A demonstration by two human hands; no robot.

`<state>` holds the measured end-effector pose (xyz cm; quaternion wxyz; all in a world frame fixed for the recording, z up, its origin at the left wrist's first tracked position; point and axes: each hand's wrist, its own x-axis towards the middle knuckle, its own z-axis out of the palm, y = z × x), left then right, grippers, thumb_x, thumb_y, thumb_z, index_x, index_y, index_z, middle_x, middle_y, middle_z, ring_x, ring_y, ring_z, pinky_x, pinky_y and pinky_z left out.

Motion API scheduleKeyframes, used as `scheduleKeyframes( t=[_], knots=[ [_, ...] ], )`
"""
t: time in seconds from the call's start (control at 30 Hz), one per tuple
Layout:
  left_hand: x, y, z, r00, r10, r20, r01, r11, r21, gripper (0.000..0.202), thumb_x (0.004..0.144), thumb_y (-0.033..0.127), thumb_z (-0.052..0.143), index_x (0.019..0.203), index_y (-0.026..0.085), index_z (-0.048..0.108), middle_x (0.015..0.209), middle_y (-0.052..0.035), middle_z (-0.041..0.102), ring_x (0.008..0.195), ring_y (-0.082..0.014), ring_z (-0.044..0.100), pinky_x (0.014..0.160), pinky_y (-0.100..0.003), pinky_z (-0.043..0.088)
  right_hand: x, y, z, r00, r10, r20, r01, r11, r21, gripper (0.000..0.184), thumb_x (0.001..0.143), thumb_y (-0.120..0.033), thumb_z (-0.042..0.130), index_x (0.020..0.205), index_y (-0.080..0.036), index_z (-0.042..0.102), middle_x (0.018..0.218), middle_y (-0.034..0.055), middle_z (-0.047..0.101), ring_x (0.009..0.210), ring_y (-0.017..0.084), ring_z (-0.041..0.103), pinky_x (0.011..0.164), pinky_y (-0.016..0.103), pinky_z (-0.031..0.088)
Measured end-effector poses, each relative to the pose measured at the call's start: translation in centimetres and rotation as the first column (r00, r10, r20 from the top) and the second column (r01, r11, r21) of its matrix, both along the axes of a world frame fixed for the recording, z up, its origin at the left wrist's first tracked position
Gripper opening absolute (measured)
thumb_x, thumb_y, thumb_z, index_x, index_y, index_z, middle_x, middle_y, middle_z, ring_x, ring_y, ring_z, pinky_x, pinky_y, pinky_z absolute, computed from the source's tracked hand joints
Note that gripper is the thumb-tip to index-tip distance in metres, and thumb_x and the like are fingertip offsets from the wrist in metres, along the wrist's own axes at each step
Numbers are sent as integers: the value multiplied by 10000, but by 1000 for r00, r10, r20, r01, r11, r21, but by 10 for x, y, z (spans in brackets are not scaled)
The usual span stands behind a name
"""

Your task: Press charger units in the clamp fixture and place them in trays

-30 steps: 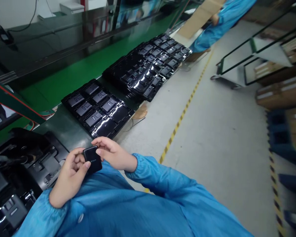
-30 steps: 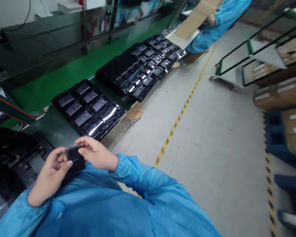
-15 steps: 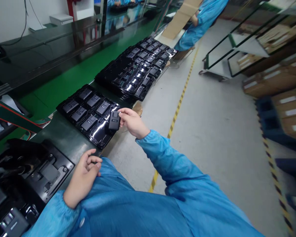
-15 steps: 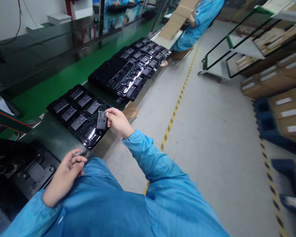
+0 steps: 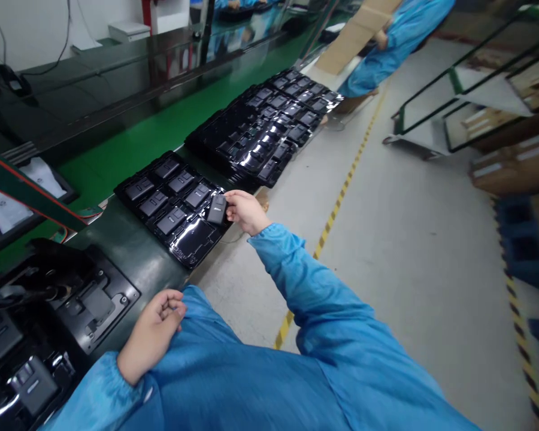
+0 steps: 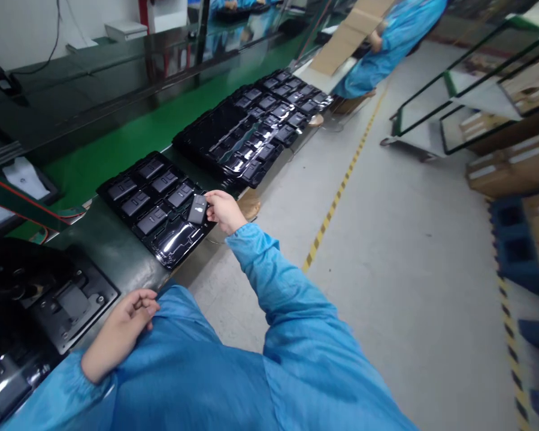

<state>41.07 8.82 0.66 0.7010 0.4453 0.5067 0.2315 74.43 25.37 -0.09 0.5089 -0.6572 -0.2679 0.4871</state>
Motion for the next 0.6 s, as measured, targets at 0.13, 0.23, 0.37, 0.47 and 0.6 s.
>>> scheduleKeyframes(
  t=[0.13,0.23,0.37,0.47,0.6],
  knots=[
    [-7,-4,1,999,31,-21,-31,1000,-3,450,844,547,796,1100,187,710,904,-33,687,687,-147,617,670,-289,533,6,7,1,996,9,93,-6,999,-32,145,846,-232,669,962,-195,590,621,-53,546,456,94,537,434,202,486],
    [-16,-7,2,996,77,-37,-77,997,5,487,846,587,787,1107,182,713,920,-45,694,713,-159,629,684,-297,537,9,11,-1,979,30,202,-19,998,-57,136,873,-254,644,969,-196,566,637,-47,555,471,100,563,462,211,508],
    [-29,-12,5,995,82,-52,-82,997,8,556,853,647,761,1140,173,708,973,-68,705,728,-165,634,688,-302,533,13,10,-4,909,124,399,-81,989,-124,110,911,-256,597,993,-183,595,587,-36,550,475,129,575,484,227,488],
    [-38,-16,8,993,91,-72,-92,996,-5,579,846,666,765,1152,177,713,1005,-84,722,745,-172,642,700,-311,548,20,8,-4,788,223,574,-151,974,-171,111,895,-235,621,979,-176,664,628,-6,604,541,145,599,572,253,498],
    [-52,-24,12,985,128,-114,-128,992,14,580,840,669,780,1160,188,733,1027,-99,751,820,-202,676,763,-333,583,31,8,-2,545,310,779,-223,949,-222,88,852,-198,663,903,-170,729,823,59,714,794,191,648,801,292,508]
  ],
)
